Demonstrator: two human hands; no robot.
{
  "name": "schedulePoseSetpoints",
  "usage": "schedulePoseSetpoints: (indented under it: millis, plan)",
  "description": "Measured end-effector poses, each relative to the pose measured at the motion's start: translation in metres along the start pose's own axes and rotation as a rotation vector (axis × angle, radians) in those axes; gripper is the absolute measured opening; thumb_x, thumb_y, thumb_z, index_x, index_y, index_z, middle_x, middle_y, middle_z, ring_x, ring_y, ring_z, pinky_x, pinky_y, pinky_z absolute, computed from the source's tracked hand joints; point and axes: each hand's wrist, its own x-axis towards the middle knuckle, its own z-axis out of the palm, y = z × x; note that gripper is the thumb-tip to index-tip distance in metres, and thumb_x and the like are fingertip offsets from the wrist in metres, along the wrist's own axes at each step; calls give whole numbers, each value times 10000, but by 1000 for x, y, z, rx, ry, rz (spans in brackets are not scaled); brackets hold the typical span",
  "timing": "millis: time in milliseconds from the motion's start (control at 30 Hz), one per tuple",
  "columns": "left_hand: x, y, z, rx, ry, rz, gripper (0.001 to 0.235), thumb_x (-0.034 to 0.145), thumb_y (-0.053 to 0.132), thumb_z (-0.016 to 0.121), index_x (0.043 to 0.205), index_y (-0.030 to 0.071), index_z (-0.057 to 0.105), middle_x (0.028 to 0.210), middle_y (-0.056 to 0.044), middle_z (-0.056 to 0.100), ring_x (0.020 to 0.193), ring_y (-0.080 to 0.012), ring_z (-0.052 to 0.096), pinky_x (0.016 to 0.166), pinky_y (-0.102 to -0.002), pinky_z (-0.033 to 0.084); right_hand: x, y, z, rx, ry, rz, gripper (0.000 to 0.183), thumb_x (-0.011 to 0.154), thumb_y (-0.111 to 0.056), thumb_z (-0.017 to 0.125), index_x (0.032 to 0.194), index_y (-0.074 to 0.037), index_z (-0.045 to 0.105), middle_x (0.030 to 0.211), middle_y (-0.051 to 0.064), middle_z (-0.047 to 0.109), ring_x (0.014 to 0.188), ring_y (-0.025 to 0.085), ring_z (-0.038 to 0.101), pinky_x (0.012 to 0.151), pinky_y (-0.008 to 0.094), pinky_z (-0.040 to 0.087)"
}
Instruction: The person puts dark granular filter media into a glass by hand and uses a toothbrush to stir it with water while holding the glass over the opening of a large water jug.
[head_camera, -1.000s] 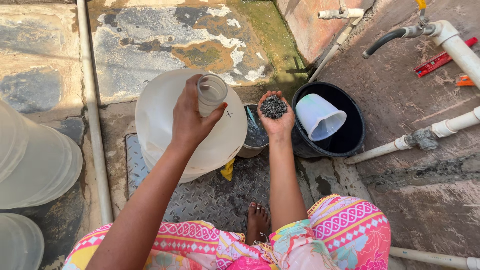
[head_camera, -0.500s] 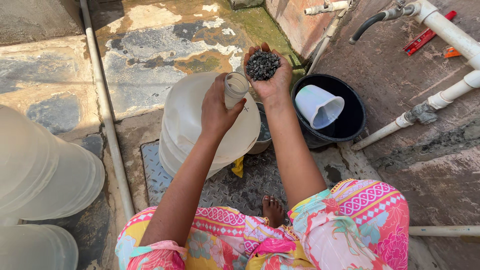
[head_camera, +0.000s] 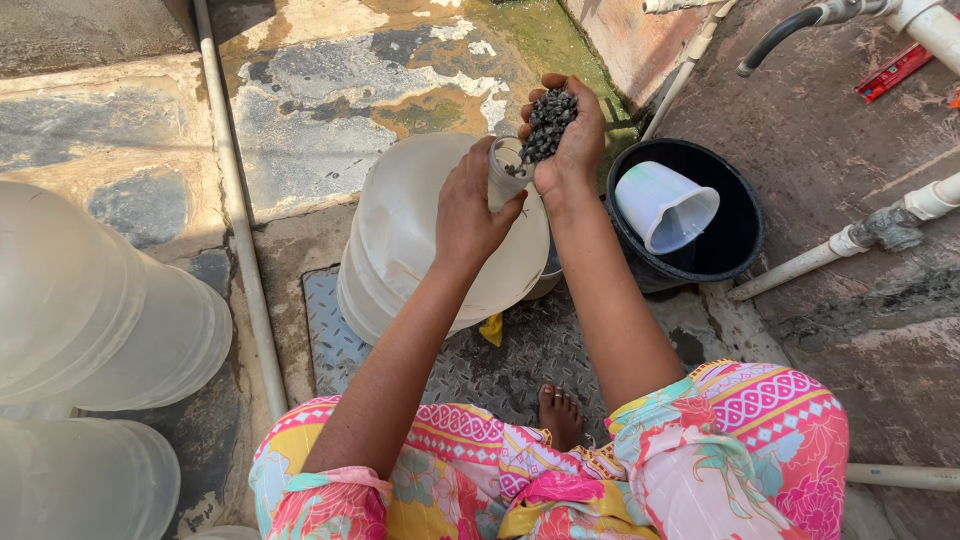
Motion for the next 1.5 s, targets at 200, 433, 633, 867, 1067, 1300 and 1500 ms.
schedulePoseSetpoints:
  millis: [200, 433, 633, 867, 1067, 1300, 1500]
  plan:
    - [2, 3, 7, 0, 5, 18, 782, 755, 175, 843, 1419, 82, 439, 1177, -175, 661, 1084, -415, 636, 913, -509, 494, -9, -4, 6, -107, -50, -120, 227, 964, -215, 547, 1001, -24, 662, 801, 106, 655, 663, 230, 660, 573, 357, 547]
    - [2, 4, 10, 21, 5, 38, 779, 755, 175, 840, 1410, 82, 429, 1150, -175, 659, 1056, -411, 637, 885, -511, 493, -11, -6, 3, -82, -87, -110, 239, 982, -224, 516, 932, -26, 641, 761, 94, 643, 669, 233, 655, 616, 359, 554]
    - [1, 4, 13, 12, -1, 36, 757, 767, 171, 828, 1407, 98, 432, 1121, -161, 663, 1060, -401, 639, 894, -510, 492, -16, -9, 3, -91, -186, -130, 345, 1014, -275, 453, 930, -15, 663, 708, 77, 626, 683, 234, 658, 673, 363, 553]
    - [2, 3, 10, 11, 8, 38, 750, 772, 177, 821, 1407, 97, 430, 1125, -159, 661, 1067, -395, 638, 898, -507, 490, -26, -12, 8, -223, -336, -185, 326, 1020, -268, 436, 962, -30, 652, 826, 93, 669, 770, 217, 674, 749, 357, 559]
    - [2, 3, 9, 18, 11, 35, 760, 779, 175, 826, 1418, 92, 425, 1106, -159, 662, 1063, -394, 643, 901, -509, 490, -34, -14, 15, -399, -507, -240, 391, 1047, -332, 383, 983, -49, 645, 907, 83, 674, 866, 200, 681, 858, 373, 559]
    - [0, 0, 5, 2, 35, 62, 771, 785, 177, 831, 1429, 87, 415, 1142, -167, 661, 1086, -397, 641, 927, -503, 494, -20, -18, 10, -211, -370, -46, 413, 1071, -345, 395, 983, -55, 674, 842, 80, 676, 809, 226, 677, 809, 392, 561]
    - [2, -8, -10, 6, 24, 38, 773, 806, 223, 851, 1431, 86, 418, 1243, -182, 662, 1161, -406, 632, 973, -494, 501, 30, 3, -60, 508, -36, 394, 343, 1056, -289, 448, 1019, -37, 678, 851, 84, 670, 815, 237, 664, 802, 393, 547]
